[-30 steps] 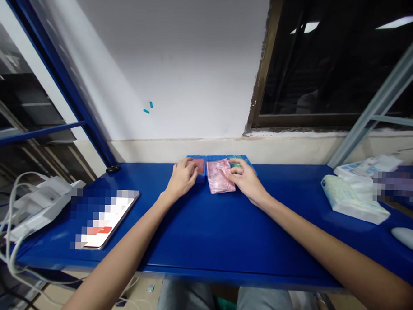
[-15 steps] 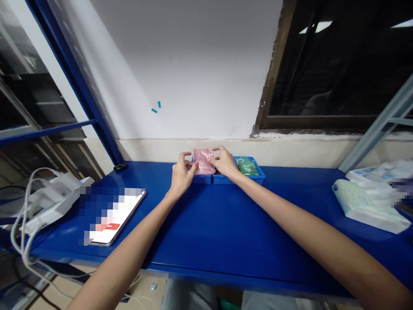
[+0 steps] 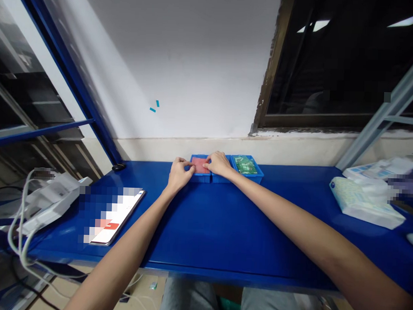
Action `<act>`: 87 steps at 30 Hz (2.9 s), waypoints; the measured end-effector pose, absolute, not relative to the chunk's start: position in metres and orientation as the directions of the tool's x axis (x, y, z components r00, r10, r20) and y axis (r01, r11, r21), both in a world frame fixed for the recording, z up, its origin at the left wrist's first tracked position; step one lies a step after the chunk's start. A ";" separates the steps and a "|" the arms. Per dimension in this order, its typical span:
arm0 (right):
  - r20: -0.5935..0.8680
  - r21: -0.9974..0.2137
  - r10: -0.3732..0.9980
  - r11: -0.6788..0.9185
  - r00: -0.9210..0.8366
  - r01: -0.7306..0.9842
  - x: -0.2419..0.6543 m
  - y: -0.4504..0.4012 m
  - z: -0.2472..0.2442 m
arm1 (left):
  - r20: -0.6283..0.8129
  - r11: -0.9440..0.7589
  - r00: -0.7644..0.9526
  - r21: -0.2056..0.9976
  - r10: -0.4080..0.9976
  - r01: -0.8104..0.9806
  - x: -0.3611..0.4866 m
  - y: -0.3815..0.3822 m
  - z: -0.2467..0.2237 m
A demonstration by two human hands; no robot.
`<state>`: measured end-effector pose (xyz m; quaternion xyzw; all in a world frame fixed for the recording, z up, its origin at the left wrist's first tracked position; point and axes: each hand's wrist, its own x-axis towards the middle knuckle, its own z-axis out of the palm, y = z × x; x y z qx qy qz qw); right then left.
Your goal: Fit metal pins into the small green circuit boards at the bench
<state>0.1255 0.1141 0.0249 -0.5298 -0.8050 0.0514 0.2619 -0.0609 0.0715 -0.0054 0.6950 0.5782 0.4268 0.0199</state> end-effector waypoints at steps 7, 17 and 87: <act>0.401 -0.342 0.864 0.450 -0.305 0.825 0.123 0.106 0.024 | 0.578 -0.326 -0.060 0.540 0.814 0.776 -0.056 0.071 -0.006; 0.539 -0.283 0.750 0.590 -0.383 0.756 0.174 0.013 0.040 | 0.654 -0.410 -0.051 0.532 0.755 0.741 -0.054 0.012 0.026; 0.639 -0.279 0.634 0.719 -0.436 0.637 0.183 -0.005 -0.016 | 0.362 -0.227 -0.076 0.720 0.929 0.656 -0.073 0.076 0.000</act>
